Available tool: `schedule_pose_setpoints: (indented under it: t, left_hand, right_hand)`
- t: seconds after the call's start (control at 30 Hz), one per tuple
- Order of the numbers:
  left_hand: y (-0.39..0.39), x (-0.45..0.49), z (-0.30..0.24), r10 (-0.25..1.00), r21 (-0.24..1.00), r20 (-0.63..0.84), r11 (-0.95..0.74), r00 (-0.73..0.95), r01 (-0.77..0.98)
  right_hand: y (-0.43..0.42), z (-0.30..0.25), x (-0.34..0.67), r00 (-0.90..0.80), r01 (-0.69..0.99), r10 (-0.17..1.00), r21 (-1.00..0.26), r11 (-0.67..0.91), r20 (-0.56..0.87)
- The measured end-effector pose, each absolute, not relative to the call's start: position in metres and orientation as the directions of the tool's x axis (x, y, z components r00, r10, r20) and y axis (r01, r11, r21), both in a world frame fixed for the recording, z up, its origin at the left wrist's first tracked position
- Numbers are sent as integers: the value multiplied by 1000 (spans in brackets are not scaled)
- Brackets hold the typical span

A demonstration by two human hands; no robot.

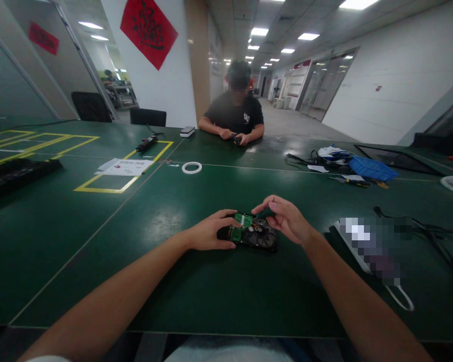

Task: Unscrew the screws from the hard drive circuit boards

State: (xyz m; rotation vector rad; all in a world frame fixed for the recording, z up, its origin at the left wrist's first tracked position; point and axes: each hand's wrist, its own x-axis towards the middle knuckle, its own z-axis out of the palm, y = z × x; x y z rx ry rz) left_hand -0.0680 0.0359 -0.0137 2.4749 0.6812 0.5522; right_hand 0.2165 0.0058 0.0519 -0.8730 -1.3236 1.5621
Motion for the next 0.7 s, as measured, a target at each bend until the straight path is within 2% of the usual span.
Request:
schedule_pose_setpoints:
  t: [0.1,0.27,0.4,0.57,0.7]
  left_hand:
    - [36,-68,-13,560,565,246,-746,791,352]
    - [36,-67,-14,554,566,245,-748,796,346]
    - [36,-68,-14,559,560,240,-747,793,357]
    - [36,-68,-13,566,568,236,-740,790,361]
    - [36,-68,-12,566,577,230,-735,792,357]
  right_hand:
    - [4,51,213,-378,-200,926,-977,-71,10]
    - [6,49,207,-301,-291,953,-955,-61,31]
    - [8,49,209,-275,-208,960,-978,-9,50]
    - [12,49,215,-183,-126,973,-985,117,139]
    - [11,49,217,-266,-116,959,-991,67,96]
